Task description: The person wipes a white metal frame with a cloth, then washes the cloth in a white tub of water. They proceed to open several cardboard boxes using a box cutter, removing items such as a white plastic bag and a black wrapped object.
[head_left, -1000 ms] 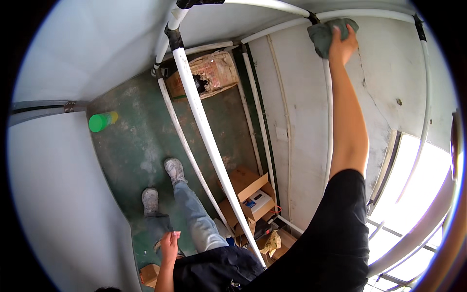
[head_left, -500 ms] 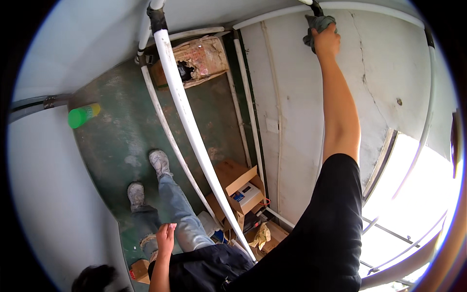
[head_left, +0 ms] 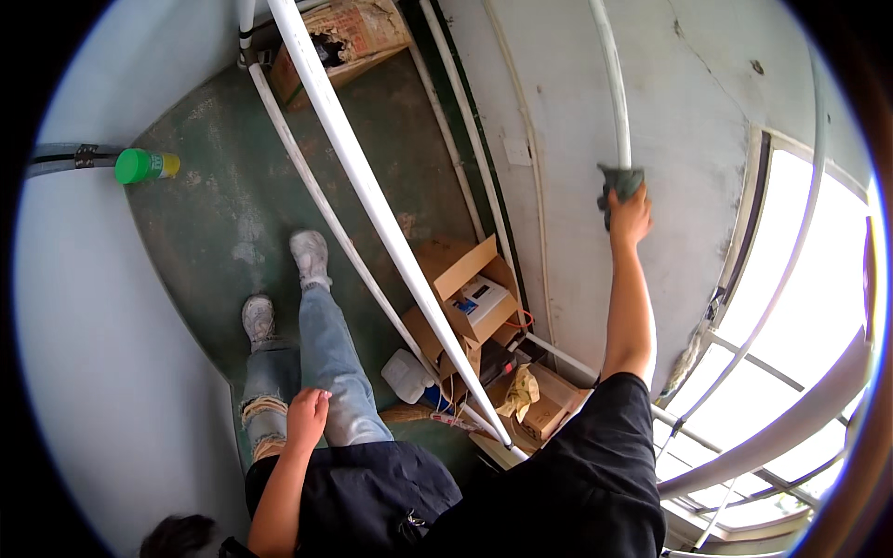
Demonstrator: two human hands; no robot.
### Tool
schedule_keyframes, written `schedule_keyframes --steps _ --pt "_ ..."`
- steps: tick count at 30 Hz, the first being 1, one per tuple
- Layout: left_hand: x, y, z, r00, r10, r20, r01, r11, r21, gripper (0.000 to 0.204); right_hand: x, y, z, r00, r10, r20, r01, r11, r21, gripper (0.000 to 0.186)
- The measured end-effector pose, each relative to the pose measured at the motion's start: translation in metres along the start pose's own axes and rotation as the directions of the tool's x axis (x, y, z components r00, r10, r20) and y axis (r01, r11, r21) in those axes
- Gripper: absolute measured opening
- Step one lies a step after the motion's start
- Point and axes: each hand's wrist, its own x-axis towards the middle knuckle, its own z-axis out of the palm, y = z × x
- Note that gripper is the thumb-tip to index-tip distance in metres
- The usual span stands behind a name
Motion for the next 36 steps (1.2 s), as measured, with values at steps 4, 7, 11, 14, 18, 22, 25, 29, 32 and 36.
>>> schedule_keyframes --steps 4,7,11,14,18,22,25,29,32,36 --pt "-0.036 -0.021 0.025 0.999 -0.003 0.042 0.003 1.0 -0.016 0.018 -0.049 0.057 0.019 0.988 0.145 0.044 -0.148 0.987 0.057 0.078" --pt "-0.055 -0.042 0.045 0.998 0.0 0.06 0.0 1.0 0.004 0.019 -0.047 0.053 0.027 0.989 0.151 -0.01 -0.148 0.981 0.122 0.075" --pt "-0.079 -0.062 0.075 0.998 0.0 0.071 -0.004 0.998 0.059 0.02 -0.055 0.063 0.031 0.99 0.127 -0.056 -0.119 0.984 0.132 0.073" --pt "-0.096 -0.073 0.095 0.996 -0.015 0.092 0.004 0.993 0.117 0.021 -0.066 0.067 0.024 0.993 0.114 0.027 -0.117 0.978 0.171 0.069" --pt "-0.112 -0.105 0.126 0.994 0.1 0.05 -0.108 0.976 0.189 0.023 -0.072 0.066 0.013 0.996 0.03 -0.087 -0.018 0.99 0.138 0.07" --pt "-0.126 -0.078 0.175 0.988 0.15 0.031 -0.153 0.977 0.147 0.02 -0.061 0.121 0.043 0.971 0.0 -0.238 0.073 0.951 0.299 0.074" --pt "-0.157 -0.069 0.193 0.982 0.173 0.071 -0.183 0.97 0.163 0.018 -0.123 0.166 0.048 0.97 0.047 -0.239 0.011 0.972 0.235 0.071" --pt "-0.173 -0.055 0.204 0.968 0.247 0.049 -0.25 0.922 0.295 0.017 -0.18 0.23 0.072 0.985 0.134 -0.107 -0.102 0.96 0.261 0.074" --pt "-0.203 -0.067 0.197 0.977 0.168 0.132 -0.202 0.927 0.317 0.019 -0.237 0.281 0.099 0.982 0.176 -0.073 -0.159 0.966 0.203 0.078" --pt "-0.201 -0.101 0.205 0.984 0.117 0.136 -0.157 0.931 0.331 0.021 -0.285 0.351 0.144 0.969 0.195 -0.149 -0.157 0.96 0.232 0.077"
